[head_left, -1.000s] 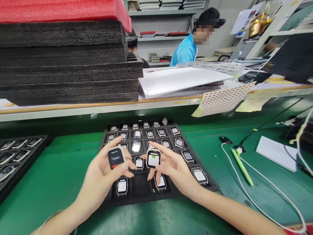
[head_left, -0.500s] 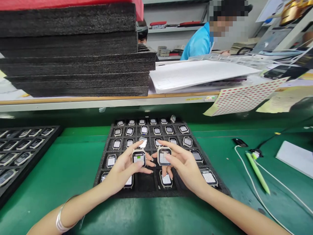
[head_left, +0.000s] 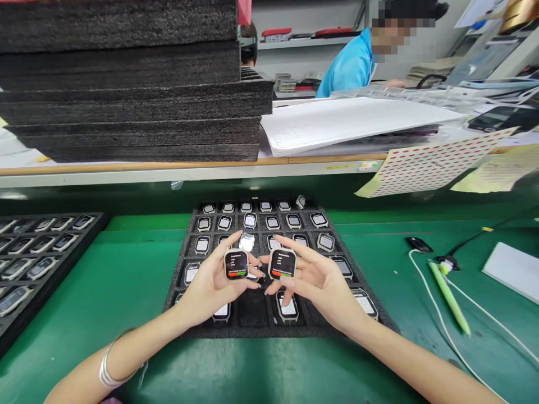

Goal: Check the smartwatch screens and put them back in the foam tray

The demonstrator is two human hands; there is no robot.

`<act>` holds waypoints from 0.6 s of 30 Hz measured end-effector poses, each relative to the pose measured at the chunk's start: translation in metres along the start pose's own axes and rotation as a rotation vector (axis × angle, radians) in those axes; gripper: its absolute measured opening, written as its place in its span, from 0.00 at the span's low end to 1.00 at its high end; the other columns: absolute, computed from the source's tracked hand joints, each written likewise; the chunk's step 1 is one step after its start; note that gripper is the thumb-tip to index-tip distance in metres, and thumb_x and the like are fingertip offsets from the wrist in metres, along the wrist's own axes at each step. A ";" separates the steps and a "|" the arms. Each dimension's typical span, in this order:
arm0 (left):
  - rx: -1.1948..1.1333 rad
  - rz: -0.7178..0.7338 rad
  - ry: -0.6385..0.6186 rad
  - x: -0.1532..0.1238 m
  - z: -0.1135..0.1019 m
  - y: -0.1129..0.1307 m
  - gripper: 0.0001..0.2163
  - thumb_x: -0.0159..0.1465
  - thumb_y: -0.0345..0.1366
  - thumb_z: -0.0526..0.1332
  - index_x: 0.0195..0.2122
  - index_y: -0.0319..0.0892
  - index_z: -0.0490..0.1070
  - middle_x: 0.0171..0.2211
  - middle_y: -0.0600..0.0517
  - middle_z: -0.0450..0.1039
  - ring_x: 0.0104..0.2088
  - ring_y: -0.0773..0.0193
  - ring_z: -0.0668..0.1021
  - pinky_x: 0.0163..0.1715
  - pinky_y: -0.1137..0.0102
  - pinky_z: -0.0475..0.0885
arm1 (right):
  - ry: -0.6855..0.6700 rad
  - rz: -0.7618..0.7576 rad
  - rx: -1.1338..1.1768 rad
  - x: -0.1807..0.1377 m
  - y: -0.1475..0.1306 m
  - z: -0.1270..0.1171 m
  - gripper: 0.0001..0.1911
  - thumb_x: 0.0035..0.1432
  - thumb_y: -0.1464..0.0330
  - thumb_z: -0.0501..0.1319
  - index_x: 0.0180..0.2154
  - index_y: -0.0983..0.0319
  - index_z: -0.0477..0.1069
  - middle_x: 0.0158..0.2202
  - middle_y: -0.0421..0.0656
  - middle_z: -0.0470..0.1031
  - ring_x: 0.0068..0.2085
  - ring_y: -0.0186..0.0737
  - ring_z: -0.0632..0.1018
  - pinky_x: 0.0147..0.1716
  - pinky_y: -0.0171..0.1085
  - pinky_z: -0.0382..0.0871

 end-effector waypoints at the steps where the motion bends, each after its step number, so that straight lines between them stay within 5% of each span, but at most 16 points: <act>1: 0.006 0.001 0.014 0.000 0.000 0.001 0.33 0.57 0.27 0.66 0.61 0.46 0.53 0.44 0.47 0.71 0.42 0.58 0.77 0.43 0.63 0.75 | -0.006 -0.001 0.012 0.000 0.000 0.000 0.30 0.58 0.75 0.63 0.60 0.61 0.58 0.46 0.52 0.73 0.36 0.47 0.80 0.26 0.36 0.76; 10: 0.077 0.013 0.022 0.000 -0.004 0.002 0.26 0.60 0.28 0.62 0.59 0.43 0.56 0.40 0.47 0.71 0.40 0.59 0.76 0.38 0.64 0.77 | 0.072 0.023 -0.014 -0.001 0.006 -0.004 0.20 0.62 0.66 0.60 0.55 0.63 0.64 0.28 0.44 0.74 0.25 0.43 0.79 0.17 0.33 0.72; 18: 0.155 0.033 0.071 0.003 -0.004 0.003 0.19 0.64 0.35 0.58 0.56 0.41 0.59 0.33 0.50 0.71 0.32 0.63 0.75 0.25 0.71 0.76 | -0.011 0.027 0.005 -0.002 0.007 -0.001 0.21 0.62 0.68 0.60 0.56 0.61 0.63 0.41 0.51 0.76 0.28 0.44 0.80 0.20 0.34 0.74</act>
Point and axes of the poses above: each hand's wrist, its own x-axis towards the middle knuckle, its own z-axis out of the palm, y = z × x, the point moved 6 cm from there along x, towards the middle knuckle
